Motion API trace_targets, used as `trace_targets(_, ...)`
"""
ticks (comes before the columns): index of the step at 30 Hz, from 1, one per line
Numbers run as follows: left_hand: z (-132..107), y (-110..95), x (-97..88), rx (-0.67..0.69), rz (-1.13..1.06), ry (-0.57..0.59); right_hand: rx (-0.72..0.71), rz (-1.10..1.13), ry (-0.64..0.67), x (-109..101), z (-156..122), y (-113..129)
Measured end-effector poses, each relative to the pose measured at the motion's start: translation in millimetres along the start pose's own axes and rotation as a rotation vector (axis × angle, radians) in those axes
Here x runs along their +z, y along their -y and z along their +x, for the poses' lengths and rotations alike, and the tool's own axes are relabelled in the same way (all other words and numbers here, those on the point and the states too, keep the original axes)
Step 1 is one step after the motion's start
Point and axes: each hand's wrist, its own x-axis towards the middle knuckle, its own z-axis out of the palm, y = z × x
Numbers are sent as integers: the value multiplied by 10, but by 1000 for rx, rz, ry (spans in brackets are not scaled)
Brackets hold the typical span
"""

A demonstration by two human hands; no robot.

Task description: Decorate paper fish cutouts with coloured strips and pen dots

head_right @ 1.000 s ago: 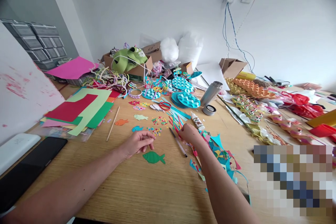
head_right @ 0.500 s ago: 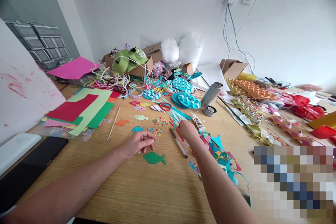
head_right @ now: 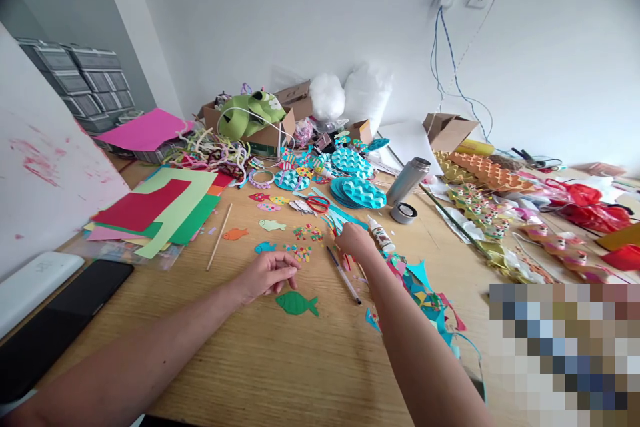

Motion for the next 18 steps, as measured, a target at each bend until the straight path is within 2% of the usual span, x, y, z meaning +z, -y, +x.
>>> trace_targets(4, 5, 17, -3, 2, 10, 2, -33, 115, 40, -36, 27, -145)
trace_targets(9, 9, 31, -5, 3, 18, 3, -28, 261, 65, 31, 79, -297)
trace_targets(18, 9, 20, -9, 2, 24, 11, 12, 370, 60, 32, 7, -298)
